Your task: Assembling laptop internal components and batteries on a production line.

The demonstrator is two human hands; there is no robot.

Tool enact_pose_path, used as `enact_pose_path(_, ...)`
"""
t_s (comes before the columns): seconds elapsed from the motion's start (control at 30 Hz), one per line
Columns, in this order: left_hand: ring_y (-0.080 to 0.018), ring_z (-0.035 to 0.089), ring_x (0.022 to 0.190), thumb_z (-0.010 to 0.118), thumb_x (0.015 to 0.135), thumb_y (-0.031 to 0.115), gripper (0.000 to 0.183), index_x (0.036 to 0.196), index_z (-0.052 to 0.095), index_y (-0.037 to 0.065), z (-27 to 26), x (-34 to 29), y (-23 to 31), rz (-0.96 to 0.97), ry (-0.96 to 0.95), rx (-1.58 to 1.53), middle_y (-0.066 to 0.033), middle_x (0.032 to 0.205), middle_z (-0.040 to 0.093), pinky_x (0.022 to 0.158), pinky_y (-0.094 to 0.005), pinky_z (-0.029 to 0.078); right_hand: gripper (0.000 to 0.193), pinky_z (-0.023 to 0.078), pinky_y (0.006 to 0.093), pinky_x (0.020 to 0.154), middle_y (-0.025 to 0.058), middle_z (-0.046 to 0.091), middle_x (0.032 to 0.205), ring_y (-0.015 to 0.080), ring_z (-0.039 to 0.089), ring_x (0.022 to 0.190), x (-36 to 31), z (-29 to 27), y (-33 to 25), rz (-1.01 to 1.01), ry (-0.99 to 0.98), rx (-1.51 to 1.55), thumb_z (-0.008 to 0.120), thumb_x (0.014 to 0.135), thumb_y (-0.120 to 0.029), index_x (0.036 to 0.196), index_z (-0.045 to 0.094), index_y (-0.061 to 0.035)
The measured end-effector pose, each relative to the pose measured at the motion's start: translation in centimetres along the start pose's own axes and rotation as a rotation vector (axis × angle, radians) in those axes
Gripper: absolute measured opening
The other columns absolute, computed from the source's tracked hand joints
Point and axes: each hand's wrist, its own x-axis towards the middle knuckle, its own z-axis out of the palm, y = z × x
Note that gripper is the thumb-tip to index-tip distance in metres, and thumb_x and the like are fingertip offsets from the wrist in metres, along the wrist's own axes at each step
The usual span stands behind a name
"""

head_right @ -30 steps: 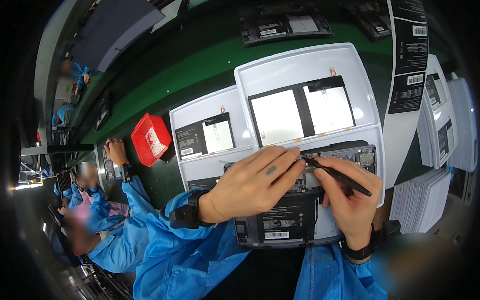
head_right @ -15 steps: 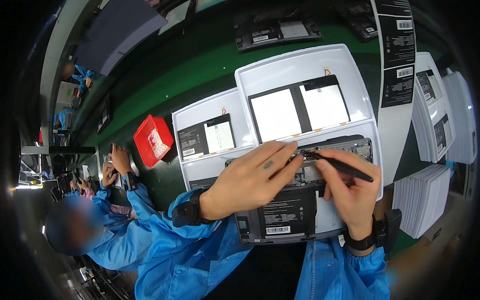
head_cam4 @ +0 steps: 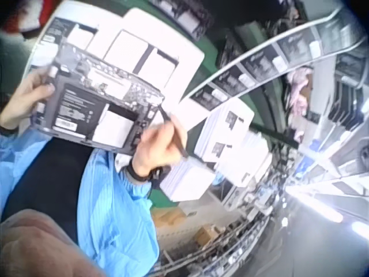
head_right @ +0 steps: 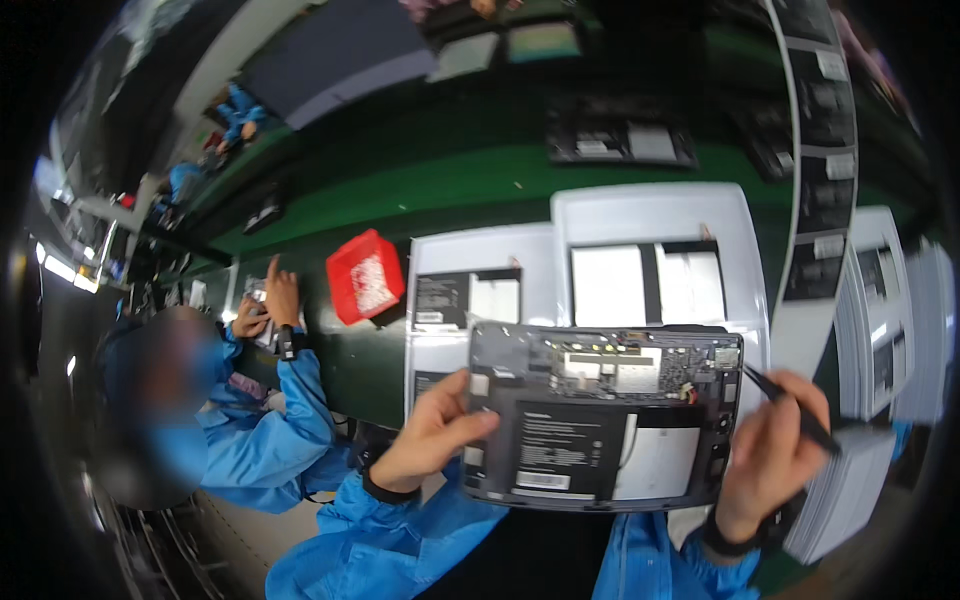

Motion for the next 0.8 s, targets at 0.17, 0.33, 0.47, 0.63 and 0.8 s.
enact_pose_path(0.17, -0.0130, 0.068, 0.094, 0.060, 0.097, 0.020, 0.036, 0.128, 0.057, 0.002, -9.6, 5.7, 7.6, 0.244, 0.385, 0.044, -0.0038, 0.109, 0.068, 0.080, -0.0256, 0.057, 0.020, 0.030, 0.0189, 0.043, 0.0191, 0.056, 0.111, 0.0062, 0.043, 0.049, 0.6, -1.4, 1.1, -0.211, -0.034, -0.063, 0.055, 0.098, -0.013, 0.106, 0.054, 0.0051)
enact_pose_path(0.33, -0.0176, 0.066, 0.080, 0.061, 0.099, 0.022, 0.019, 0.110, 0.062, 0.007, -22.0, 17.6, 13.7, 0.177, 0.415, -0.137, -0.0058, 0.094, 0.069, 0.074, -0.0348, 0.057, 0.014, 0.046, 0.0230, 0.059, 0.0146, 0.058, 0.107, 0.0144, 0.060, 0.070, 0.2, -0.3, 3.4, 0.019, -0.208, -0.053, 0.055, 0.095, -0.001, 0.108, 0.055, 0.0021)
enact_pose_path(0.47, -0.0183, 0.065, 0.080, 0.061, 0.099, 0.020, 0.016, 0.106, 0.063, 0.005, -30.3, 25.7, 14.0, 0.250, 0.457, 0.066, -0.0046, 0.092, 0.068, 0.073, -0.0369, 0.055, 0.015, 0.055, 0.0256, 0.066, 0.0148, 0.060, 0.108, 0.0197, 0.069, 0.083, -1.4, 0.9, 4.0, 0.234, -0.187, 0.052, 0.057, 0.092, 0.009, 0.105, 0.059, 0.0052)
enact_pose_path(0.63, -0.0431, 0.055, 0.121, 0.070, 0.089, 0.032, 0.060, 0.133, 0.053, -0.005, -23.0, 30.6, 13.5, 0.352, 0.961, 1.577, -0.0303, 0.130, 0.057, 0.100, -0.0495, 0.048, 0.015, 0.055, 0.0257, 0.075, 0.0133, 0.063, 0.108, 0.0177, 0.066, 0.091, -1.4, 0.8, 3.9, 0.116, -0.104, -0.051, 0.063, 0.086, 0.013, 0.099, 0.065, 0.0049)
enact_pose_path(0.8, -0.0485, 0.037, 0.137, 0.070, 0.088, 0.045, 0.093, 0.153, 0.024, -0.003, -10.8, 34.6, 6.0, 0.513, 0.050, 1.507, -0.0345, 0.146, 0.039, 0.116, -0.0468, 0.032, 0.011, 0.052, 0.0247, 0.081, 0.0088, 0.066, 0.101, 0.0144, 0.063, 0.092, -0.5, 0.9, 4.7, 0.092, -0.172, -0.112, 0.070, 0.087, 0.004, 0.097, 0.067, 0.0016)
